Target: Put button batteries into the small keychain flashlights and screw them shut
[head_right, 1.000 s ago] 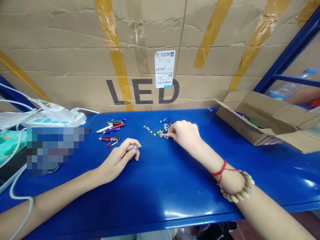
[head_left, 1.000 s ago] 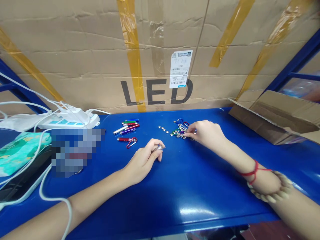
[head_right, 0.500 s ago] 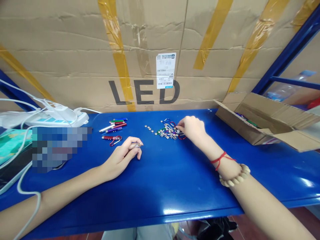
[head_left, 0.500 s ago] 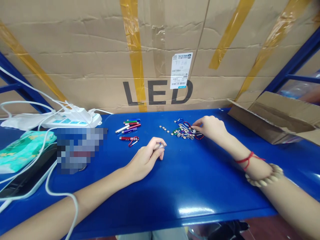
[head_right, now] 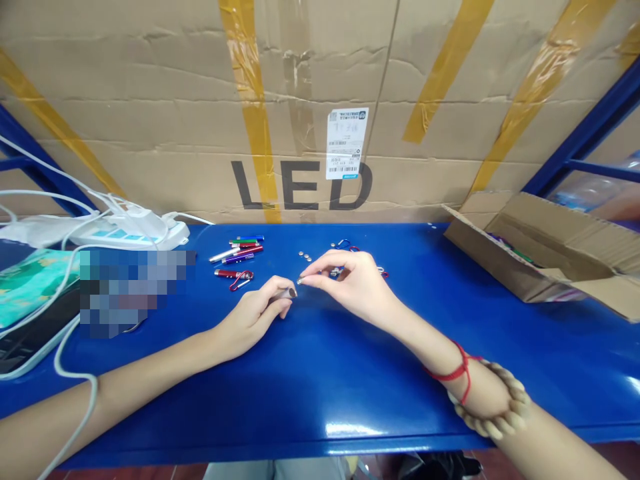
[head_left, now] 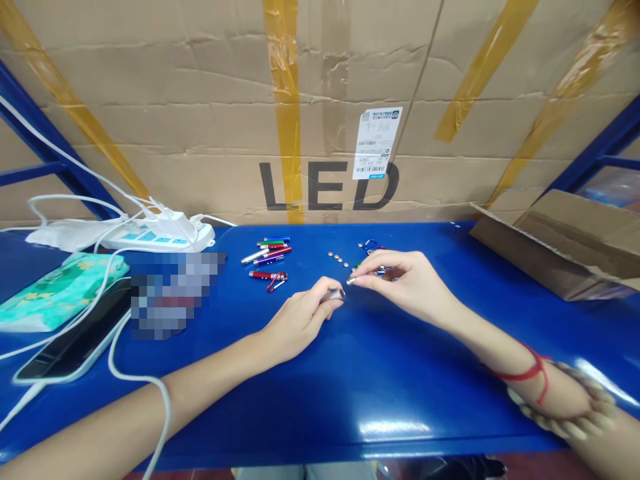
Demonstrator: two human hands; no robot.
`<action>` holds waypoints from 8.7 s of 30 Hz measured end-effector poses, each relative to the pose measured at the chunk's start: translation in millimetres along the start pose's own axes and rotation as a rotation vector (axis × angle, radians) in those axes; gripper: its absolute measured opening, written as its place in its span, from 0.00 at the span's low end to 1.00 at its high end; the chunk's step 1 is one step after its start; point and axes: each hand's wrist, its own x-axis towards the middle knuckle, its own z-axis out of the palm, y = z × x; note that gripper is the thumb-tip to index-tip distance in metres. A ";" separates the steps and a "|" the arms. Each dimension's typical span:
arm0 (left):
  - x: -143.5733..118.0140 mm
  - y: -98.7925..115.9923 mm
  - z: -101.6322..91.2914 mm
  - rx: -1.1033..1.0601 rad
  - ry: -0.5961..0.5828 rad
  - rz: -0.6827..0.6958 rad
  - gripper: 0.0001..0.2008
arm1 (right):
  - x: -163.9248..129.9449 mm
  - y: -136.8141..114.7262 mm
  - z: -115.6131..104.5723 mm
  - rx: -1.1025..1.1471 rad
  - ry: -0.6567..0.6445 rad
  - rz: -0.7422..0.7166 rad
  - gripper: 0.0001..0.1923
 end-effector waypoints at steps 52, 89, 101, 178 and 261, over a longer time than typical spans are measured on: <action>-4.0 -4.9 1.4 0.534 -0.231 0.161 0.09 | -20.9 0.1 12.6 0.089 -0.699 0.301 0.14; -7.7 -3.3 4.3 0.419 -0.104 0.253 0.12 | -17.3 -5.4 13.8 0.689 -0.739 0.739 0.21; -6.4 -3.7 4.2 0.417 -0.135 0.214 0.12 | -15.1 2.1 13.0 0.700 -0.789 0.783 0.19; -3.1 -6.9 8.3 0.525 -0.066 0.359 0.11 | -8.6 25.2 16.2 0.597 -0.660 0.694 0.17; -3.7 -0.4 6.9 0.345 -0.141 0.060 0.08 | -25.9 20.7 5.0 -0.186 -0.125 -0.429 0.06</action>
